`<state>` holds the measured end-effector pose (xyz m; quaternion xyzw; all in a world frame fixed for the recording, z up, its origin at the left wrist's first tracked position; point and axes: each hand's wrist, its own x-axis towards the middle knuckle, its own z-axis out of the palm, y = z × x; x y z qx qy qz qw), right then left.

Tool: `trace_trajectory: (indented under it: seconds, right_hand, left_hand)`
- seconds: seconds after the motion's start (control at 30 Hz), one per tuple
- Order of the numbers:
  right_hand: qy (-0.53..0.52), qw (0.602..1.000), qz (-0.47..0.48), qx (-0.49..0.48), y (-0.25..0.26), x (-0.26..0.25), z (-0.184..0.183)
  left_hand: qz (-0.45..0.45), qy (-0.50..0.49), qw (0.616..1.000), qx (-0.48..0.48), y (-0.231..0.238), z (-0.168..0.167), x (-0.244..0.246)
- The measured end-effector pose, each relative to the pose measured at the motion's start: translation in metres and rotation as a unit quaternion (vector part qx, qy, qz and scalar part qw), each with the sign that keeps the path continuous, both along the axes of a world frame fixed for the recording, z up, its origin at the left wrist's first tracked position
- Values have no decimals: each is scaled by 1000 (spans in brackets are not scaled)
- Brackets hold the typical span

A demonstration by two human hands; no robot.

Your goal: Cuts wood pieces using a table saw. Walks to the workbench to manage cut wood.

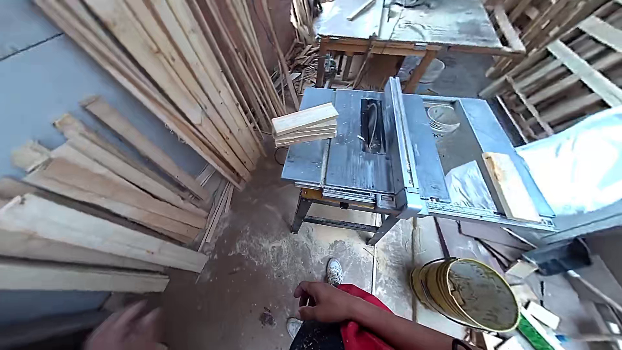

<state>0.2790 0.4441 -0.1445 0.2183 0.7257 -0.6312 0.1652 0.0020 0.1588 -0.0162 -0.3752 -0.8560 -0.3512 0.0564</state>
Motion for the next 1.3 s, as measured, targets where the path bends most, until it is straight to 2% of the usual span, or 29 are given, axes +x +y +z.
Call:
trace_trajectory:
  seconds: [0.1,0.23,0.37,0.47,0.53,0.63,0.77,0.87,0.93,1.0,1.07,1.1,1.13,1.2,1.3]
  right_hand:
    - [5,999,-48,24,41,21,-2]
    - [5,986,-168,20,101,65,-18]
    - [-26,963,-266,19,141,121,-31]
    - [-27,946,-322,12,157,157,-33]
    - [-37,938,-344,-6,168,169,-34]
    - [-48,938,-343,-21,185,163,-38]
    - [-17,951,-307,2,204,131,-28]
    - [-5,959,-278,55,210,104,-6]
    - [7,956,-264,129,203,94,12]
    - [21,934,-239,265,194,93,31]
    - [12,889,-202,410,188,98,51]
    - [-10,874,-181,451,187,99,60]
    - [-35,862,-159,479,188,100,67]
    - [-73,840,-122,524,196,104,65]
    - [-121,799,-64,585,219,117,45]
  left_hand:
    - [-124,-7,989,-83,198,-8,23]
    - [-234,31,961,-141,398,15,13]
    - [-246,58,946,-203,548,13,-40]
    - [-256,18,918,-302,609,1,-76]
    - [-262,15,904,-337,624,-4,-85]
    - [-225,57,909,-345,615,4,-68]
    - [-190,133,924,-303,571,23,-15]
    - [-192,169,922,-289,524,18,25]
    - [-197,75,936,-283,487,2,57]
    - [-221,-133,937,-237,457,-29,91]
    - [-231,-369,885,-167,444,-76,131]
    - [-228,-433,861,-140,442,-96,154]
    - [-231,-461,847,-129,443,-108,176]
    - [-278,-459,835,-126,449,-113,213]
    - [-382,-321,853,-156,462,-112,231]
